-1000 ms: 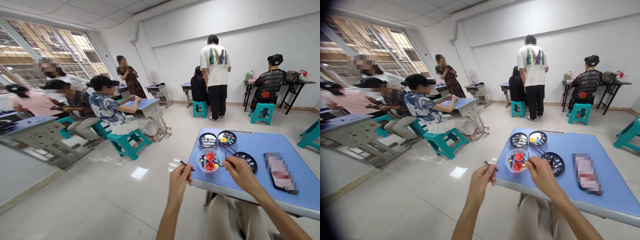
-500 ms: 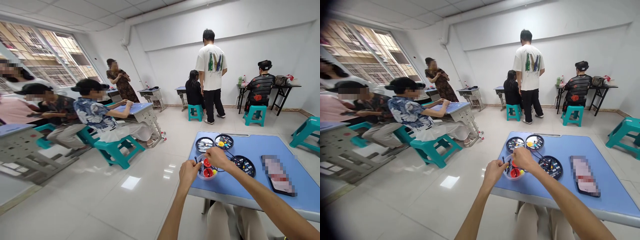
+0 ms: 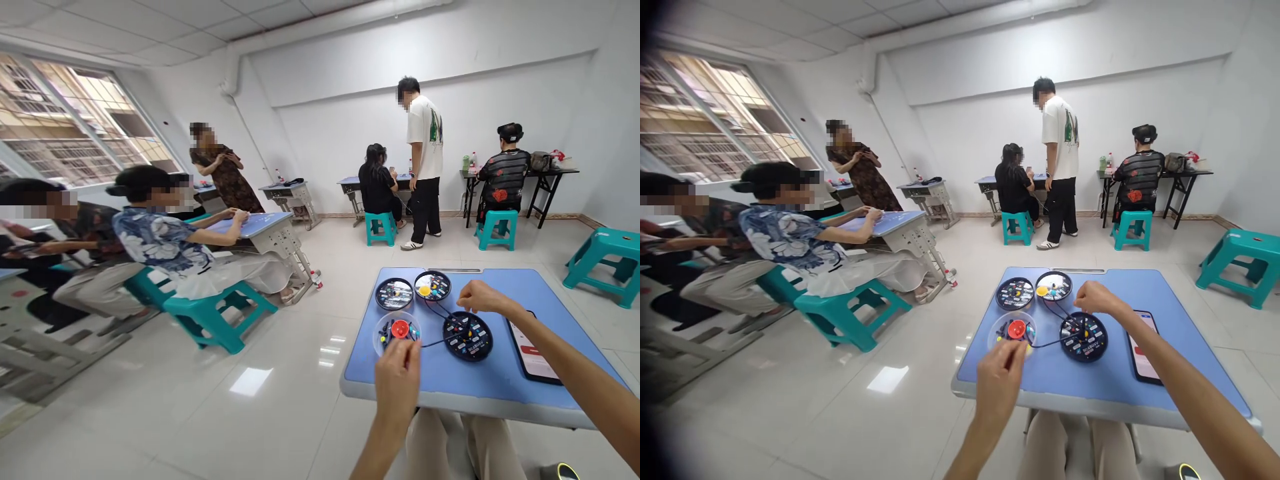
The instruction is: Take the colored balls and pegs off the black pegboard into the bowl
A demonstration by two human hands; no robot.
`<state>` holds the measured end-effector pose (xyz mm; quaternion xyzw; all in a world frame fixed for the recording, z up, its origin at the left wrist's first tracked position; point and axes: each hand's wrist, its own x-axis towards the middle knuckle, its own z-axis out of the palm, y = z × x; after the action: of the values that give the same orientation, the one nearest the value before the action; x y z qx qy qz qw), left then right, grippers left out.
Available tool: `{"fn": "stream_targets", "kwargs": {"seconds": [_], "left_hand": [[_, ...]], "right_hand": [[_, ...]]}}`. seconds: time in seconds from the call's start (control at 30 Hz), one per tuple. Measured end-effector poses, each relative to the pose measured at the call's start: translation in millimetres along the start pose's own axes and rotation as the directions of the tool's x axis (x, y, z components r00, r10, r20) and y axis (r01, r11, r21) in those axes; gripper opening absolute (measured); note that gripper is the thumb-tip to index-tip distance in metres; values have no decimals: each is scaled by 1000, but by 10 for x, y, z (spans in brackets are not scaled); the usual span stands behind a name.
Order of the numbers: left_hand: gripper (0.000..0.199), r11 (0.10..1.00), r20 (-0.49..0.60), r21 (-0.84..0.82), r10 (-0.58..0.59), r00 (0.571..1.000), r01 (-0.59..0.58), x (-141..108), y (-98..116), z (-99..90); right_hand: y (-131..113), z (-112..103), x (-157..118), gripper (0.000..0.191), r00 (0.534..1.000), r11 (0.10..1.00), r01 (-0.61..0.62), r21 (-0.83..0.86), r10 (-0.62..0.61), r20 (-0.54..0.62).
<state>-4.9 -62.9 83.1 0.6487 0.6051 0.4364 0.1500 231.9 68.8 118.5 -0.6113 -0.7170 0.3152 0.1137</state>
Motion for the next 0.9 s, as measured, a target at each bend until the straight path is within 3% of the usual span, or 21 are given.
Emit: {"fn": "stream_targets", "kwargs": {"seconds": [0.07,0.17,0.37,0.6,0.8,0.9], "left_hand": [[23,991,97,-125,65,993,-53,-162,124,255],[21,984,217,-176,50,975,-12,-260,230,625],[27,1000,237,-21,7,971,-3,-128,280,1065],[12,972,200,235,-26,979,-22,5,329,1279],[14,954,161,299,-17,987,-32,15,268,1327],[16,940,160,340,-13,987,-43,22,248,1344]], "right_hand": [[102,107,42,20,996,987,-37,154,23,92],[215,247,76,15,988,966,-86,244,52,143],[316,344,-6,9,985,939,-144,312,106,135],[269,323,-45,10,984,926,-135,352,83,159],[238,370,146,23,998,968,-38,250,23,61],[208,396,222,22,996,981,-12,194,-6,92]]}}
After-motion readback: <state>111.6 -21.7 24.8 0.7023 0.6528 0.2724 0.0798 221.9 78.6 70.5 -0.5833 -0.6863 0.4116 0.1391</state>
